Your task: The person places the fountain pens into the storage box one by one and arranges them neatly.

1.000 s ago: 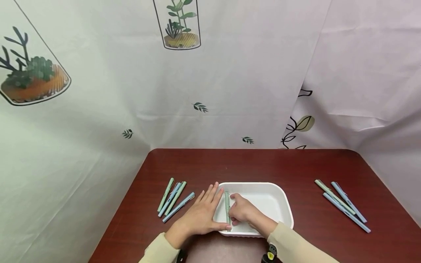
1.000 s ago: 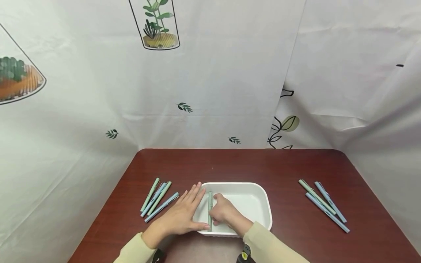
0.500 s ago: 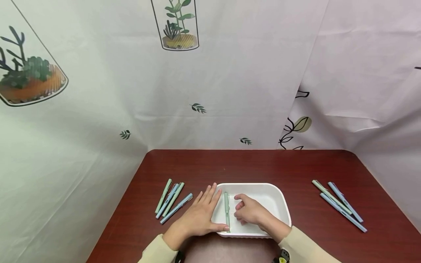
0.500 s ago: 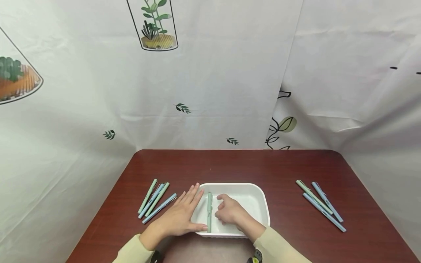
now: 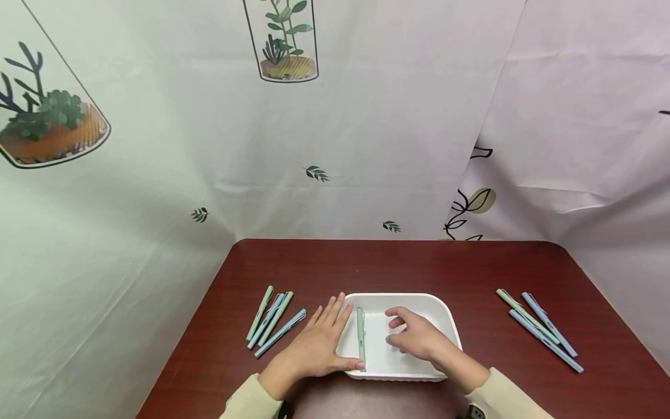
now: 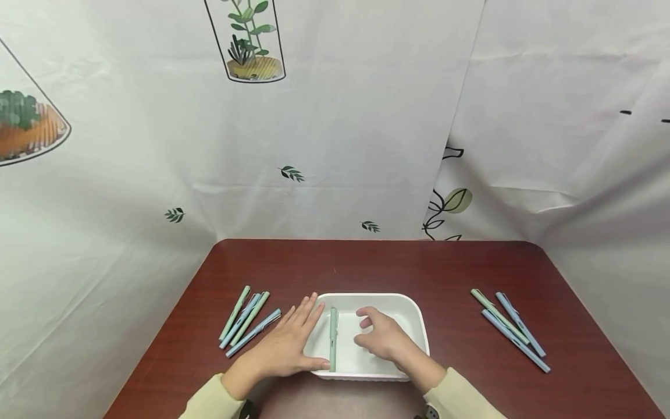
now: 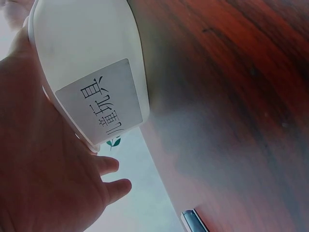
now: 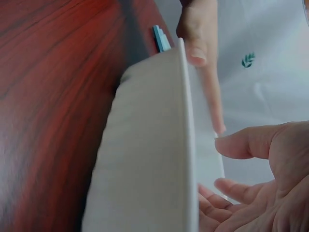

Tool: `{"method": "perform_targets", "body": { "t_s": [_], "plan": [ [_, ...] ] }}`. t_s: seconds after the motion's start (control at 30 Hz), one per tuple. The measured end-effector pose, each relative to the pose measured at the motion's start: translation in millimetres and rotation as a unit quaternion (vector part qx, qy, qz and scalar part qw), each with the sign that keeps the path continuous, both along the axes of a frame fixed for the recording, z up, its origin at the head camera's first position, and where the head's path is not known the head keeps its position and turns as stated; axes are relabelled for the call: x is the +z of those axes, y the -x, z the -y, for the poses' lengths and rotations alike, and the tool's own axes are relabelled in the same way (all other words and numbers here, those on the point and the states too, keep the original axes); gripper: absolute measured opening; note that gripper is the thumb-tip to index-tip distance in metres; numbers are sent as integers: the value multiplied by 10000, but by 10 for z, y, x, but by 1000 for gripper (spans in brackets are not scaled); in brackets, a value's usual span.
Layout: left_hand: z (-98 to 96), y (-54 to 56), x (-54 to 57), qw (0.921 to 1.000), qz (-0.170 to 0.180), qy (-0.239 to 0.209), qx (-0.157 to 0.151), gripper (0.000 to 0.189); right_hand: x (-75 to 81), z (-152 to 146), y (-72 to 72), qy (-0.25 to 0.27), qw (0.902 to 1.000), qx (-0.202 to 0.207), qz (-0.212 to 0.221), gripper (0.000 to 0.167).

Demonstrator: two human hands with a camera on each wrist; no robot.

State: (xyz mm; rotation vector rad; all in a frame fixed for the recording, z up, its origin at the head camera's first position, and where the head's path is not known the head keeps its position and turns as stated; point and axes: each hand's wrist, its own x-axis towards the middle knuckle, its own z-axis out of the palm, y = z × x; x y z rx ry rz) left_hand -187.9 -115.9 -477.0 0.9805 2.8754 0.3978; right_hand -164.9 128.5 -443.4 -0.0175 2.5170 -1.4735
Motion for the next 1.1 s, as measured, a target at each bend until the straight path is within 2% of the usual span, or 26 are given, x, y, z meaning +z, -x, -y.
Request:
{"method": "perform_targets", "body": {
  "t_s": [0.1, 0.33, 0.67, 0.93, 1.1],
  "plan": [
    [-4, -1, 2, 10000, 26, 15, 33, 113, 64, -83, -22, -77, 9999, 27, -136, 56],
    [-17, -3, 7, 10000, 60, 61, 43, 115, 153, -301, -71, -619, 9965, 157, -547, 57],
    [-6, -7, 6, 9999, 70, 126, 10, 116, 261, -558, -125, -966, 9902, 267, -975, 56],
    [-5, -5, 12, 9999, 73, 125, 31, 116, 317, -754, -157, -1118, 9880, 226, -1044, 59],
    [-7, -4, 17, 9999, 91, 126, 24, 115, 338, -909, -154, -1392, 9835, 208, -1137, 59]
  ]
}}
